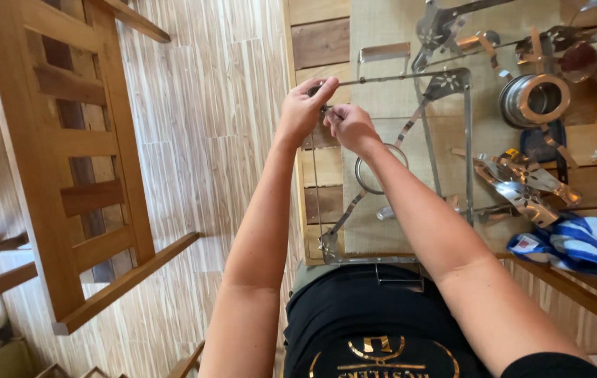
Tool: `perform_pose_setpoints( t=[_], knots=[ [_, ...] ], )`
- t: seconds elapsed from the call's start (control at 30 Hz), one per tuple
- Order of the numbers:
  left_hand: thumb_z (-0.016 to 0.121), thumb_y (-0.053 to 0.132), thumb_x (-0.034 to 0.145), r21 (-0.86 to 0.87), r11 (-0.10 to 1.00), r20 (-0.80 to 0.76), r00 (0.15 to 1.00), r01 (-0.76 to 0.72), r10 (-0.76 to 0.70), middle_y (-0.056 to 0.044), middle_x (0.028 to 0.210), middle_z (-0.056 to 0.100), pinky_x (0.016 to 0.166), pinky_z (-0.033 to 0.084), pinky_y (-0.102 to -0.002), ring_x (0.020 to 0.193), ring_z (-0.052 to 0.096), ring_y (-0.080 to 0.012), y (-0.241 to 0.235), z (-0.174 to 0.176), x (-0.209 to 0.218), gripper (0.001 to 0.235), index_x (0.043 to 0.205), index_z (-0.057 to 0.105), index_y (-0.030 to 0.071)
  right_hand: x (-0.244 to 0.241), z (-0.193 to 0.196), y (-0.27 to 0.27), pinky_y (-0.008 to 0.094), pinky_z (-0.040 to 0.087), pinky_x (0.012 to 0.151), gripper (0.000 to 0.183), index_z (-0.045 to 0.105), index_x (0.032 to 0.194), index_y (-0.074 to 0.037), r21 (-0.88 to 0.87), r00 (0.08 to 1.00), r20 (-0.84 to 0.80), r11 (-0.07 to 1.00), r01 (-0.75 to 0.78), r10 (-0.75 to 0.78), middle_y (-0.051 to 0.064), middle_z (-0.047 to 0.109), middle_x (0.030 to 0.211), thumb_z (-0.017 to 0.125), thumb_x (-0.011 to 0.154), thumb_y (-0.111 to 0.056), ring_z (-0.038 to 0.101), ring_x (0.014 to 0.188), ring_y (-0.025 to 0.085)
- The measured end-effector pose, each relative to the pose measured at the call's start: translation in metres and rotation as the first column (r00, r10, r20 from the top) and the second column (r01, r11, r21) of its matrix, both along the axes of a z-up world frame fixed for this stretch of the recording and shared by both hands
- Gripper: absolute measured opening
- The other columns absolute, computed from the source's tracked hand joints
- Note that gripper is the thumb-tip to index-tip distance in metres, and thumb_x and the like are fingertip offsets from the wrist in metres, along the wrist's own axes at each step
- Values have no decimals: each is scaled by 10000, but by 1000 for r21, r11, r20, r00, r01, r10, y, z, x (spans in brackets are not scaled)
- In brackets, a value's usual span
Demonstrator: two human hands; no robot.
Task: Assembling and cleaning metal frames and components for chafing dishes in a restaurant setting.
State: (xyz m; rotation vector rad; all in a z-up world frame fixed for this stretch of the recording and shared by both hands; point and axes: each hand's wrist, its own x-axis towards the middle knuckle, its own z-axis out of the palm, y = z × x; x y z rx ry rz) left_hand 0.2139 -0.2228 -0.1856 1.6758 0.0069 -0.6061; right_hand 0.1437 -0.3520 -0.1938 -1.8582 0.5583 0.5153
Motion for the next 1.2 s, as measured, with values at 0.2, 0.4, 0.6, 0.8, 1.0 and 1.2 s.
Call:
perform_pose_setpoints(
  t=[0.2, 0.4, 0.6, 0.8, 1.0, 1.2],
  knots=[
    [746, 512, 868, 1, 1000, 7, 1000, 26, -26, -28, 836, 731, 632, 517, -262, 732, 627, -98, -2, 8, -2, 515, 1085, 788, 47, 3, -21, 5, 368, 511, 742, 266, 706, 879, -51, -114, 996, 80, 992, 45, -36, 101, 705, 833, 526, 1015, -193, 651, 743, 207],
    [721, 537, 885, 8, 999, 72, 996, 52, -53, -42, 894, 774, 718, 558, -244, 812, 685, -92, -4, 4, -5, 531, 1072, 789, 45, 3, -36, 5, 381, 519, 781, 259, 717, 863, -60, -141, 994, 107, 989, 36, -21, 118, 737, 890, 544, 1001, -194, 678, 805, 219],
    [732, 512, 899, -30, 999, 31, 999, 39, -38, -40, 886, 747, 674, 526, -249, 781, 645, -93, -3, -3, -4, 511, 1083, 783, 39, 4, -32, -4, 325, 478, 624, 316, 708, 831, -61, 68, 1000, 5, 997, 24, -25, 47, 659, 741, 532, 1043, -215, 561, 649, 120],
    [745, 488, 885, -52, 999, 16, 1000, 7, -6, -18, 838, 719, 640, 510, -245, 738, 615, -89, -3, -10, -4, 493, 1093, 782, 43, 6, -40, -12, 300, 342, 493, 346, 652, 826, -85, 313, 999, -28, 949, 44, -37, -23, 519, 647, 484, 1086, -240, 398, 546, 96],
    [717, 515, 910, 2, 999, 40, 998, 49, -49, -25, 792, 694, 624, 486, -245, 710, 598, -84, -3, -9, -4, 500, 1094, 784, 55, 8, -69, -9, 317, 423, 541, 350, 656, 805, -68, 77, 985, 163, 995, -60, 47, 19, 563, 643, 507, 1071, -241, 493, 569, 104],
    [714, 538, 872, 62, 997, 55, 998, 35, -39, -3, 752, 712, 613, 520, -242, 688, 640, -78, -6, 8, -5, 509, 1075, 783, 76, 10, -54, -3, 338, 427, 559, 382, 662, 785, -61, -2, 998, 45, 999, -54, 54, 21, 576, 651, 494, 1078, -241, 504, 581, 120]
  ],
)
